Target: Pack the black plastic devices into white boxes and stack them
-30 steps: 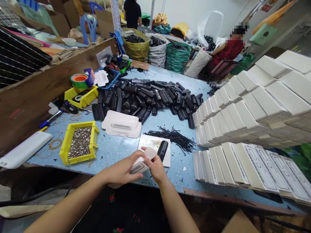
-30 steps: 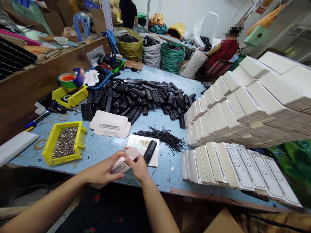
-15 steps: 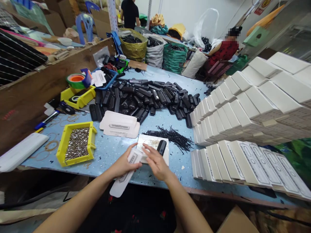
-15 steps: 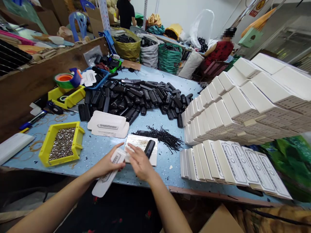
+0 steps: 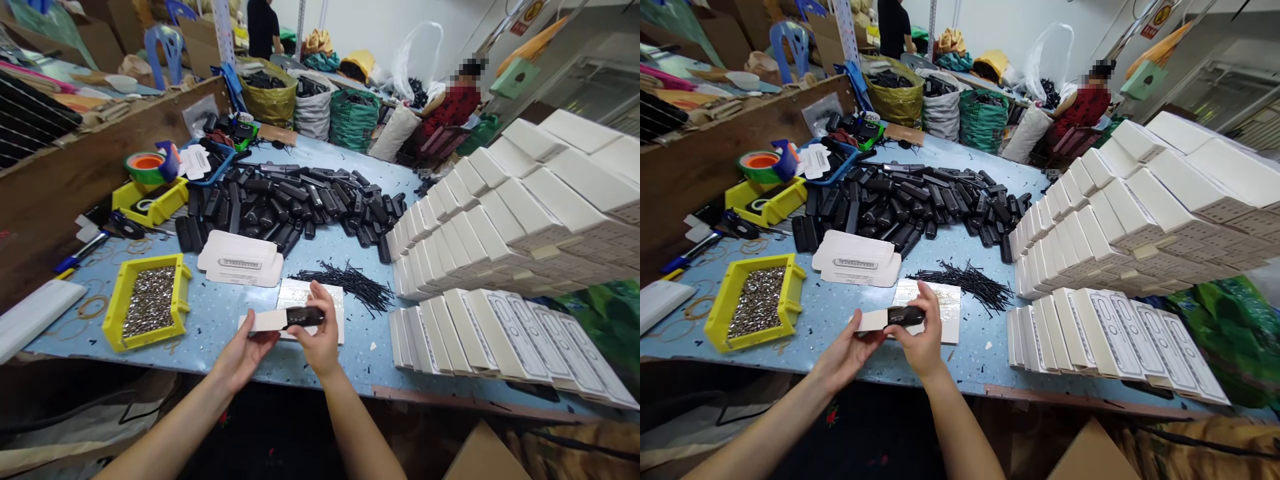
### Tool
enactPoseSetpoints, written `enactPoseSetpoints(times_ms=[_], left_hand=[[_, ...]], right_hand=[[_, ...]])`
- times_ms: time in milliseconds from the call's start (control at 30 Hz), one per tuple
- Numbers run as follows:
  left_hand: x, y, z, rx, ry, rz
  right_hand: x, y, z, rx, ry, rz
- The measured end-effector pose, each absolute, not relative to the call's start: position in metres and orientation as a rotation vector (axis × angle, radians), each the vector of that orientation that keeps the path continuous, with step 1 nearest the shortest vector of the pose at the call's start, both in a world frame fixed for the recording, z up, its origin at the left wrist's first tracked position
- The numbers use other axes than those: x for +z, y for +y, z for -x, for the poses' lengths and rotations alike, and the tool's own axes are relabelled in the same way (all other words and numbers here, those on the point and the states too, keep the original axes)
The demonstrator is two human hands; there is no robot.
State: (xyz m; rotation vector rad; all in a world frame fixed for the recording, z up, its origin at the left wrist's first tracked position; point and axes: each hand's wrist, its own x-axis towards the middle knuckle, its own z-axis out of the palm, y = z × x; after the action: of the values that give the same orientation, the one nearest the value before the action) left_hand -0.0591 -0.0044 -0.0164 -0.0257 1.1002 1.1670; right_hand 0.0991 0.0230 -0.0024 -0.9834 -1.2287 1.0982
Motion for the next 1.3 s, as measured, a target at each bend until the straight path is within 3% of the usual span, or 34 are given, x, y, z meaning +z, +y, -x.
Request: enactPoseSetpoints(times_ms=[133, 233, 367, 500, 633, 800, 1000, 1067, 1200, 1300], left_hand=[[-0.024, -0.015, 0.078, 1.24, 1.539, -0.803], [-0.026, -0.015, 0.093, 1.099, 1.67, -1.333], [-0.027, -0.012, 0.091, 0.96, 1.684, -1.445], [-0.033, -0.007, 0.087, 0.882, 1.686, -1.598], [-0.038, -0.004, 0.088, 0.834, 1.628, -1.682], [-0.041, -0.005, 0.084, 0.758, 1.581, -1.719], [-0.053, -0.007, 0.085, 0.977, 1.558, -1.78], [-0.054, -0.006, 0.084, 0.961, 1.552, -1.798], [-0.045, 0.001, 0.075, 0.829, 1.535, -1.712], [-0.034, 0.008, 0.068, 0.691, 1.554, -1.609]], right_hand=[[-0.002, 0.033, -0.093, 1.201, -1.576, 0.929], [-0.006, 0.079, -0.098, 1.218, -1.876, 0.951], [-0.024, 0.165, -0.118, 0.842, -1.677, 1.509], [-0.04, 0.2, -0.145, 0.833, -1.631, 1.622], [-0.034, 0.164, -0.15, 0.903, -1.616, 1.615], [-0.012, 0.071, -0.11, 1.105, -1.498, 1.268], [-0.01, 0.037, -0.088, 0.745, -1.995, 1.123], [-0.018, 0.042, -0.089, 0.876, -1.865, 1.151], [-0.039, 0.044, -0.084, 1.434, -1.505, 1.11], [-0.043, 0.042, -0.08, 1.541, -1.514, 0.955]])
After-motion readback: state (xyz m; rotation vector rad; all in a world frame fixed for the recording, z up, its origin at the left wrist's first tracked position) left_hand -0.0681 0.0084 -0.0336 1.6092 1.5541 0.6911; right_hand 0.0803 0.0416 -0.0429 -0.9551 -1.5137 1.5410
